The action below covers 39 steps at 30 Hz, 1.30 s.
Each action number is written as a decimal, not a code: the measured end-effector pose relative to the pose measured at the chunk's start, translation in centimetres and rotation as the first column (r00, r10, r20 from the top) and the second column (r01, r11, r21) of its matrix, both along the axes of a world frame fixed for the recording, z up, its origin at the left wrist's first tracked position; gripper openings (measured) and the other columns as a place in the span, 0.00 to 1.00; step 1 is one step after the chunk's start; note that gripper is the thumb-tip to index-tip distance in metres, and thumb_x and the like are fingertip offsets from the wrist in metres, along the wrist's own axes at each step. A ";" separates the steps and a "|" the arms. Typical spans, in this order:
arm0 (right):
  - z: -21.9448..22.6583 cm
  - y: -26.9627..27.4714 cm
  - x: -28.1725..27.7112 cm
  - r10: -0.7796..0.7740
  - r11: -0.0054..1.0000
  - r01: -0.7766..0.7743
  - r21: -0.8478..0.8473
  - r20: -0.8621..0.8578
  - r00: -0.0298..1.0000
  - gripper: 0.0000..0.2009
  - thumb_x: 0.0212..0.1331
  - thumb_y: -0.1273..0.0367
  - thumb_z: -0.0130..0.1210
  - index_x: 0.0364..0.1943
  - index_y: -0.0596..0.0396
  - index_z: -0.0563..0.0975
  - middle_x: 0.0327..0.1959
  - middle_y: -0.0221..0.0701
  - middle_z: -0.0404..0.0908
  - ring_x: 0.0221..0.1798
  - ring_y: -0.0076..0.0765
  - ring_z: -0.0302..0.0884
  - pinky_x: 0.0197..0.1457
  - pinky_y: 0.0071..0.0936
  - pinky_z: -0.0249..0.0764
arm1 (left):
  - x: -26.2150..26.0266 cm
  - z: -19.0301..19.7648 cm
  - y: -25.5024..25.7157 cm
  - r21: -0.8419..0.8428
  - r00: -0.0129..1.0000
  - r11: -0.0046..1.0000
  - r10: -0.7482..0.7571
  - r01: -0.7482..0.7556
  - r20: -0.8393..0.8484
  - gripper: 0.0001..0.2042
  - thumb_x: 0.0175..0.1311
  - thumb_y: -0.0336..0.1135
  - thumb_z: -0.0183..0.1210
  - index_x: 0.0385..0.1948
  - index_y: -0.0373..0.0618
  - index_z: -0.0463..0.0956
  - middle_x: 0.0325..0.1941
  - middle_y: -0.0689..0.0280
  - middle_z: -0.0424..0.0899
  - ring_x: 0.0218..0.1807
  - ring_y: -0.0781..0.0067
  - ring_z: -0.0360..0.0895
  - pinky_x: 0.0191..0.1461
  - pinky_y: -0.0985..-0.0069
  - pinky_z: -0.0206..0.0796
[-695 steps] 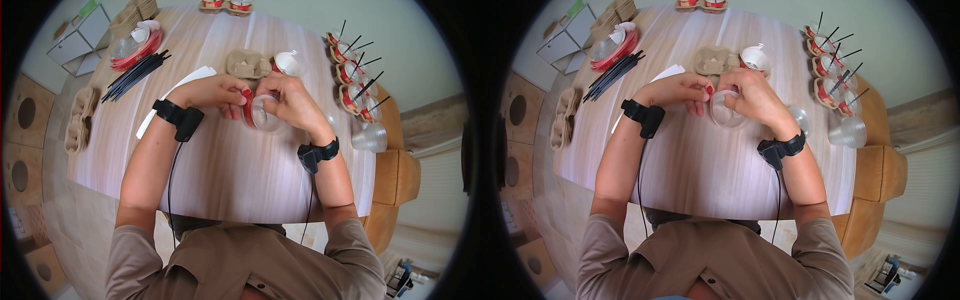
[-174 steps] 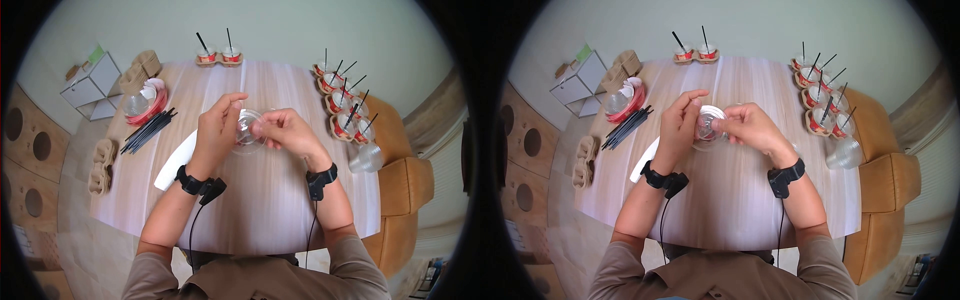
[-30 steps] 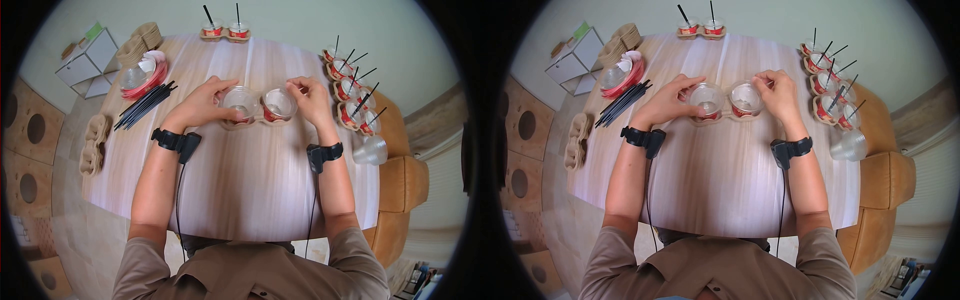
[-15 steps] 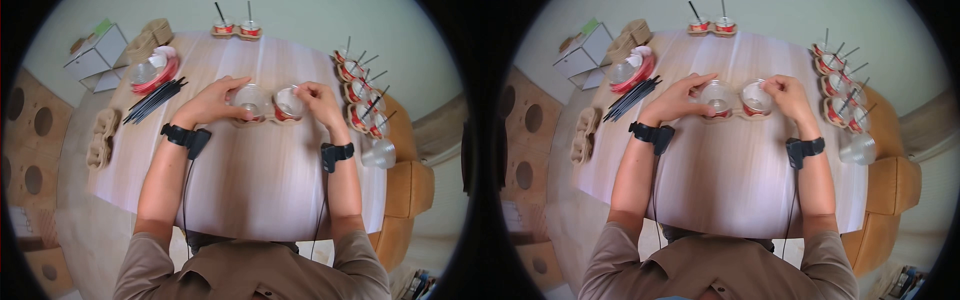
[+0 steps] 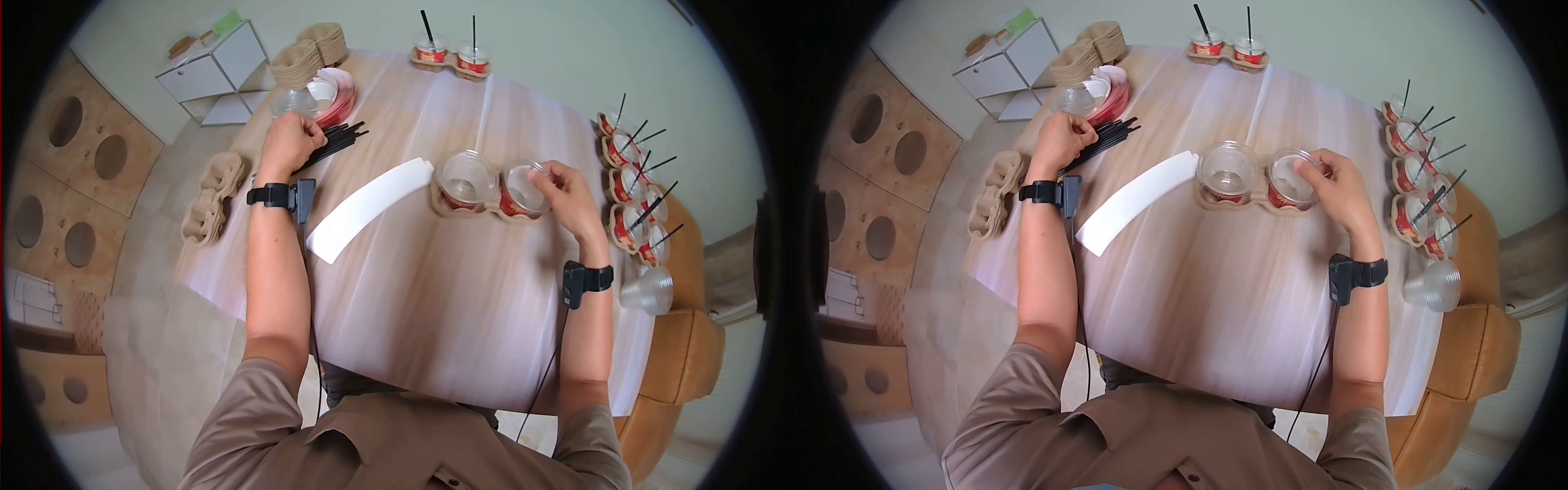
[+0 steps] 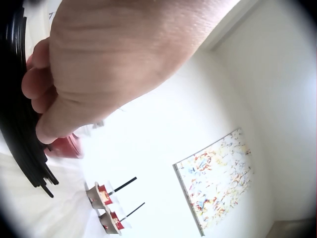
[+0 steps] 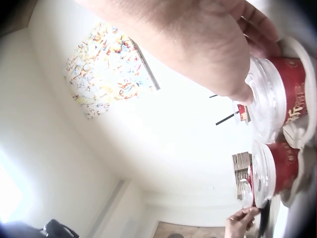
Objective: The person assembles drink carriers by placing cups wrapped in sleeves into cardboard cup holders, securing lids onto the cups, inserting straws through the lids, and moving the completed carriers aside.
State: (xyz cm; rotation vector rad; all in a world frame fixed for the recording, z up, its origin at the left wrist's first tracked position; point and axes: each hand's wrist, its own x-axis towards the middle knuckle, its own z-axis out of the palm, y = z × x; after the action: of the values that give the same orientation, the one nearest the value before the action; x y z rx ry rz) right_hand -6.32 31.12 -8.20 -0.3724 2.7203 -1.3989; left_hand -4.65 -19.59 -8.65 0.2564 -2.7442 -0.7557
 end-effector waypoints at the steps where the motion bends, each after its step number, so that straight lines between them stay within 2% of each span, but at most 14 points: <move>1: 0.0 0.0 0.0 -0.011 1.000 0.011 -0.016 0.012 1.000 0.17 0.78 0.57 0.68 0.50 0.60 0.89 0.33 0.22 0.83 0.37 0.19 0.73 0.42 0.26 0.71 | 0.0 0.0 -0.1 0.035 0.997 0.999 0.032 -0.035 0.069 0.05 0.56 0.31 0.78 0.32 0.43 0.94 0.30 0.53 0.93 0.35 0.58 0.92 0.45 0.62 0.81; 2: 0.1 0.0 0.0 -0.022 0.999 0.023 -0.030 0.025 0.999 0.17 0.76 0.57 0.70 0.49 0.60 0.90 0.33 0.25 0.84 0.37 0.22 0.75 0.43 0.27 0.73 | 0.1 -0.1 -0.2 0.069 0.989 0.995 0.061 -0.071 0.138 0.05 0.55 0.31 0.78 0.31 0.45 0.95 0.29 0.54 0.93 0.35 0.57 0.92 0.45 0.62 0.81; 3: 0.2 -0.2 0.1 -0.018 0.999 0.019 -0.032 0.025 1.000 0.17 0.76 0.57 0.70 0.49 0.60 0.90 0.33 0.25 0.84 0.37 0.22 0.75 0.43 0.27 0.73 | 0.1 0.0 0.0 0.068 0.988 0.995 0.065 -0.075 0.137 0.05 0.55 0.31 0.78 0.31 0.45 0.95 0.29 0.54 0.93 0.35 0.57 0.92 0.45 0.62 0.81; 5: 0.4 -0.4 0.3 -0.030 0.999 0.031 -0.032 0.023 0.999 0.17 0.76 0.57 0.70 0.48 0.60 0.90 0.33 0.24 0.84 0.37 0.22 0.75 0.43 0.27 0.73 | 0.0 -0.1 0.6 0.024 0.970 0.994 0.103 -0.111 0.221 0.04 0.54 0.31 0.79 0.30 0.47 0.95 0.30 0.55 0.93 0.36 0.56 0.92 0.47 0.62 0.82; 12: 0.0 -0.1 0.1 -0.016 0.999 0.016 -0.045 0.010 1.000 0.17 0.77 0.57 0.69 0.49 0.60 0.90 0.32 0.25 0.84 0.36 0.22 0.75 0.42 0.28 0.73 | -0.3 -1.2 2.0 -0.061 0.986 0.998 0.021 -0.011 0.165 0.07 0.50 0.33 0.81 0.30 0.48 0.95 0.34 0.54 0.95 0.41 0.51 0.93 0.52 0.58 0.82; 14: 0.2 -0.2 0.2 -0.030 0.999 0.030 -0.027 0.013 0.999 0.18 0.77 0.56 0.69 0.49 0.60 0.89 0.31 0.25 0.84 0.35 0.22 0.75 0.41 0.28 0.73 | -0.3 -1.6 2.1 -0.146 0.995 0.989 -0.003 0.018 0.103 0.07 0.49 0.32 0.82 0.30 0.48 0.94 0.36 0.52 0.94 0.43 0.47 0.93 0.52 0.56 0.83; 20: -0.1 -0.1 0.0 -0.029 0.999 0.029 -0.027 0.009 1.000 0.19 0.76 0.56 0.69 0.49 0.61 0.89 0.31 0.26 0.84 0.35 0.22 0.75 0.40 0.28 0.73 | -0.7 -2.2 1.9 -0.204 0.996 0.979 0.001 0.018 0.092 0.07 0.49 0.32 0.81 0.29 0.47 0.94 0.37 0.51 0.94 0.45 0.47 0.93 0.53 0.55 0.83; 24: 0.1 -0.3 0.2 -0.034 0.998 0.035 -0.043 0.016 0.999 0.19 0.76 0.56 0.69 0.49 0.61 0.89 0.31 0.26 0.84 0.35 0.22 0.75 0.40 0.28 0.72 | -0.7 -2.3 1.7 -0.178 0.995 0.984 -0.004 0.022 0.102 0.06 0.50 0.32 0.80 0.30 0.47 0.94 0.38 0.51 0.94 0.45 0.47 0.93 0.54 0.56 0.84; 26: 0.1 -0.1 0.1 -0.012 1.000 0.012 0.001 0.039 0.999 0.17 0.81 0.58 0.66 0.52 0.60 0.88 0.36 0.23 0.85 0.37 0.19 0.74 0.41 0.24 0.72 | -0.6 -2.0 1.9 -0.167 0.991 0.986 -0.006 0.028 0.134 0.07 0.49 0.31 0.80 0.30 0.47 0.94 0.38 0.50 0.95 0.47 0.47 0.93 0.55 0.56 0.84; 33: 0.1 -0.2 0.2 -0.015 1.000 0.015 0.011 0.032 0.999 0.16 0.81 0.58 0.66 0.51 0.60 0.88 0.36 0.23 0.85 0.38 0.19 0.74 0.42 0.24 0.72 | -0.6 -1.6 2.5 -0.177 0.981 0.982 -0.037 0.072 0.193 0.09 0.48 0.33 0.79 0.30 0.44 0.91 0.38 0.49 0.94 0.48 0.46 0.93 0.55 0.56 0.84; 36: -0.8 0.0 -0.2 -0.040 0.999 0.040 -0.037 -0.005 0.999 0.19 0.76 0.55 0.70 0.48 0.60 0.89 0.33 0.26 0.84 0.37 0.23 0.76 0.41 0.30 0.73 | -0.4 -1.4 2.4 -0.130 0.987 0.990 -0.040 0.061 0.157 0.09 0.49 0.33 0.79 0.29 0.42 0.90 0.36 0.51 0.94 0.44 0.49 0.93 0.52 0.58 0.83; 38: -1.2 0.5 -0.7 -0.030 0.999 0.031 0.024 -0.053 0.998 0.20 0.74 0.54 0.71 0.47 0.61 0.89 0.33 0.27 0.84 0.37 0.24 0.77 0.42 0.31 0.74 | -0.6 -0.6 2.1 0.013 0.990 0.991 -0.133 0.133 0.041 0.08 0.51 0.33 0.79 0.29 0.42 0.90 0.32 0.55 0.93 0.38 0.56 0.91 0.48 0.63 0.81; 39: -1.1 0.6 -0.6 -0.061 0.998 0.063 0.032 -0.055 0.997 0.20 0.74 0.54 0.71 0.47 0.61 0.89 0.33 0.27 0.84 0.37 0.24 0.77 0.42 0.31 0.74 | -0.5 -0.1 2.3 0.064 0.982 0.982 -0.172 0.177 -0.083 0.08 0.52 0.33 0.78 0.29 0.41 0.90 0.28 0.60 0.89 0.34 0.67 0.88 0.45 0.66 0.79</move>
State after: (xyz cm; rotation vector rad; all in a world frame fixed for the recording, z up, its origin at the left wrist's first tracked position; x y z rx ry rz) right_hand -6.87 31.70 -9.33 -0.3311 2.8177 -1.3758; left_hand -5.16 -17.25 -8.71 -0.0007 -2.6947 -0.8898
